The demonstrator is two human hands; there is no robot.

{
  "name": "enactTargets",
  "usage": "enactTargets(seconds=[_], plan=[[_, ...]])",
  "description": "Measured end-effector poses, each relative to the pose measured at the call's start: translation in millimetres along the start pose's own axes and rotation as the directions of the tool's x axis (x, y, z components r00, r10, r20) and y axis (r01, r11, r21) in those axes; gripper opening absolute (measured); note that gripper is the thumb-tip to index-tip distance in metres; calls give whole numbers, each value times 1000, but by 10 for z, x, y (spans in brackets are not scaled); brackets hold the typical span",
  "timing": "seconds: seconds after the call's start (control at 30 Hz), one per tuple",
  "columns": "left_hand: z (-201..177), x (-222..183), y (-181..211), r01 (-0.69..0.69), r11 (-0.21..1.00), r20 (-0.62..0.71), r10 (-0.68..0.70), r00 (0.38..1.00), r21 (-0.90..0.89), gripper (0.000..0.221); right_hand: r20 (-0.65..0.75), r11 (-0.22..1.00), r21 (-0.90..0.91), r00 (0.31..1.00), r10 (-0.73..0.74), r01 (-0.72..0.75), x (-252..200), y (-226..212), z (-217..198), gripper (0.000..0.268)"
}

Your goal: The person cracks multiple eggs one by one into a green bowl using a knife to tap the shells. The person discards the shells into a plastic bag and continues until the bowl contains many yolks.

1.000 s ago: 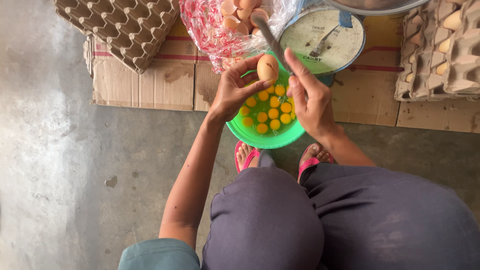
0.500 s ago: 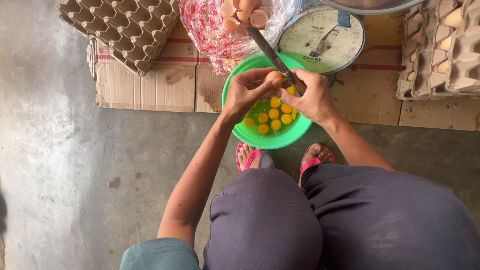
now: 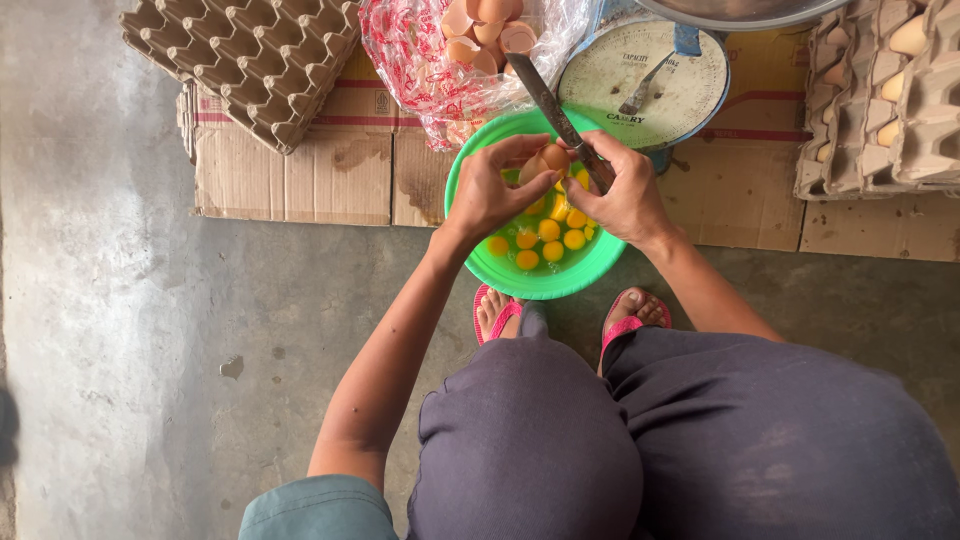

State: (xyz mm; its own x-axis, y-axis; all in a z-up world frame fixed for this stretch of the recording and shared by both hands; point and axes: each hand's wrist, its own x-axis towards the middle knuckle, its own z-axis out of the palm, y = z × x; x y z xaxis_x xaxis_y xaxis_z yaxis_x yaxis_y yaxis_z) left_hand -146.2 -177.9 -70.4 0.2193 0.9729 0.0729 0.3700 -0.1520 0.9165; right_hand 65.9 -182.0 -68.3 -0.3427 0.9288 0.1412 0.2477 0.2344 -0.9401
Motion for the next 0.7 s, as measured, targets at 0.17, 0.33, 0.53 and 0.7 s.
enactTargets(seconds=[0.17, 0.33, 0.53, 0.7], plan=[[16, -48, 92, -47, 995, -9, 48, 999, 91, 42, -45, 996, -81, 999, -28, 24, -39, 9, 3, 42], [71, -143, 61, -265, 921, 7, 274, 962, 285, 43, -51, 992, -62, 993, 108, -111, -144, 124, -1, 43], [-86, -76, 236, -331, 853, -10, 366, 931, 405, 45, -114, 977, -90, 977, 181, -192, -267, 344, 0, 42], [-636, 514, 497, -379, 689, -165, 585, 794, 618, 49, -127, 983, -106, 982, 138, -151, -308, 394, 17, 38]])
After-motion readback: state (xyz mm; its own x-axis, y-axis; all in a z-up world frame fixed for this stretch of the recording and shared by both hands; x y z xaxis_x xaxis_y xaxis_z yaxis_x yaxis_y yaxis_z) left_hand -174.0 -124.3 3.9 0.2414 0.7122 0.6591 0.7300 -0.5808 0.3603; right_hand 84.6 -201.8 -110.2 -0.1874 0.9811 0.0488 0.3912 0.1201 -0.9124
